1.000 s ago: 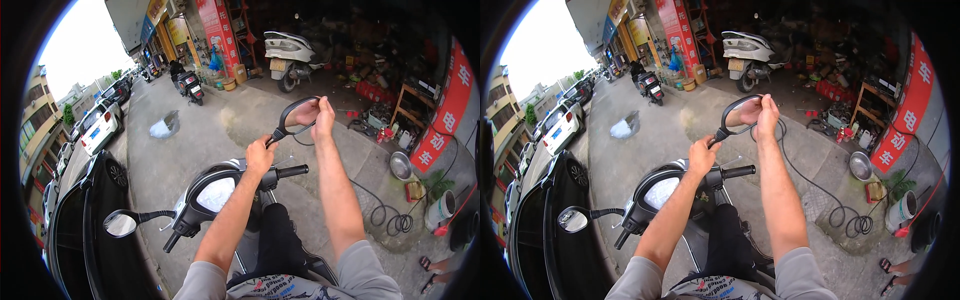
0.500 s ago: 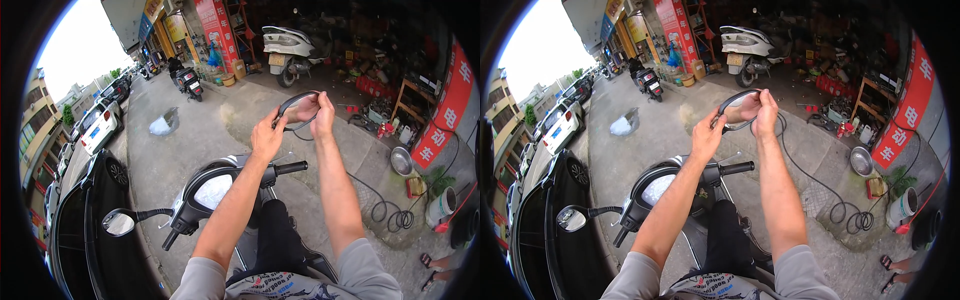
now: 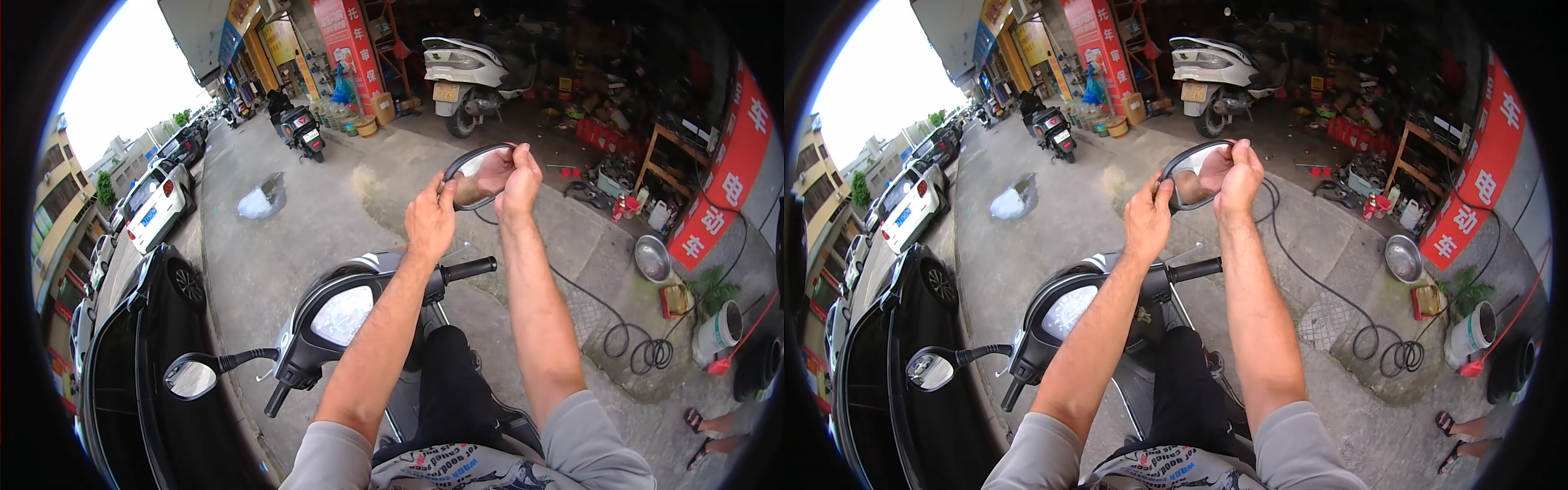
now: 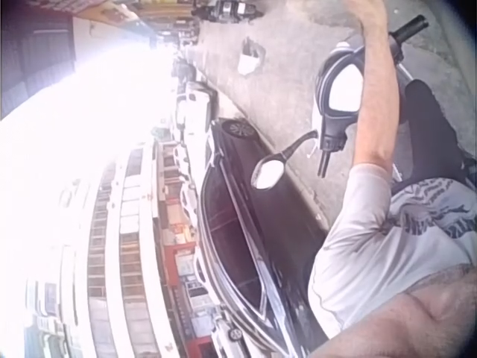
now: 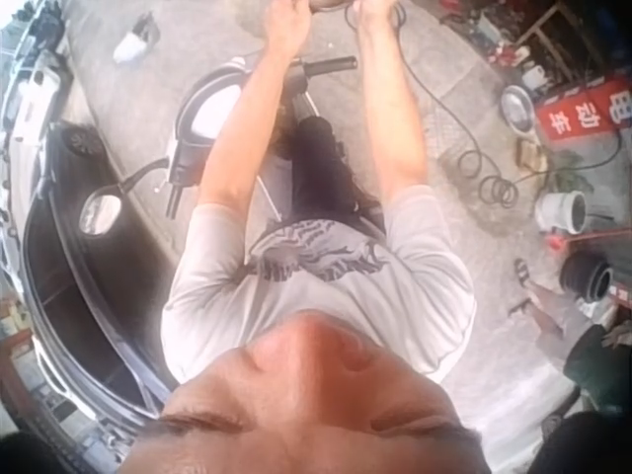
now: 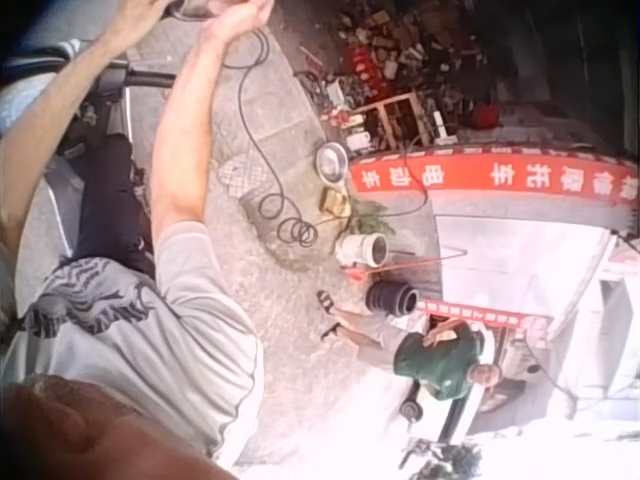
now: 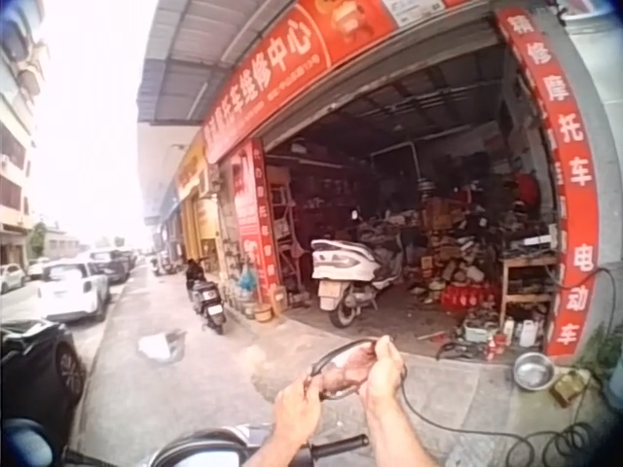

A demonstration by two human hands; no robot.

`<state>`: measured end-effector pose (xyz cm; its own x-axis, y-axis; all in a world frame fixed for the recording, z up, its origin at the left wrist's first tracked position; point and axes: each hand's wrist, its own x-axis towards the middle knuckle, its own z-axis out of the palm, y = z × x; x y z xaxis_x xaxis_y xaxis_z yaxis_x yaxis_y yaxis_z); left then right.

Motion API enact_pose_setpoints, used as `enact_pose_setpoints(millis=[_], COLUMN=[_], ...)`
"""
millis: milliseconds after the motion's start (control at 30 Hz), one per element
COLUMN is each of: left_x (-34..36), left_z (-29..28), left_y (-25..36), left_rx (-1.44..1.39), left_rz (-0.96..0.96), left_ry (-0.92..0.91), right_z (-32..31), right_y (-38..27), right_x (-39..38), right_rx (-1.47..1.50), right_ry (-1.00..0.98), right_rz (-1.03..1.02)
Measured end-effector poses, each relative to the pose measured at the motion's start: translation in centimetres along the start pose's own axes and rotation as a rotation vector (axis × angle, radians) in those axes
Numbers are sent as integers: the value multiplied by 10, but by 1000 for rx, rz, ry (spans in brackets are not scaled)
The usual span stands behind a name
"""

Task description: The person is repairing the mirror of the motorcycle.

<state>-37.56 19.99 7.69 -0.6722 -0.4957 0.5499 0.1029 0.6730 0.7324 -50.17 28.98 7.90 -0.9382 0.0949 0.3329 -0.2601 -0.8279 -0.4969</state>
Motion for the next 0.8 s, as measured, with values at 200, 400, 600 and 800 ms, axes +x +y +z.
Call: enact_pose_setpoints(millis=[200, 400, 600, 800], left_x=[5, 1, -2, -27], left_z=[-3, -3, -3, -36], left_y=[-5, -1, -6, 0], left_rx=[-37, -61, -52, -21], left_rz=[-5, -51, 12, 38], left_ry=[-8, -65, -82, 29], right_z=[5, -10, -10, -15], right_y=[0, -2, -3, -4], right_x=[-1, 1, -2, -7], right_rx=[-44, -10, -52, 35], right_ry=[55, 2, 62, 89], right_rz=[-6, 0, -20, 10])
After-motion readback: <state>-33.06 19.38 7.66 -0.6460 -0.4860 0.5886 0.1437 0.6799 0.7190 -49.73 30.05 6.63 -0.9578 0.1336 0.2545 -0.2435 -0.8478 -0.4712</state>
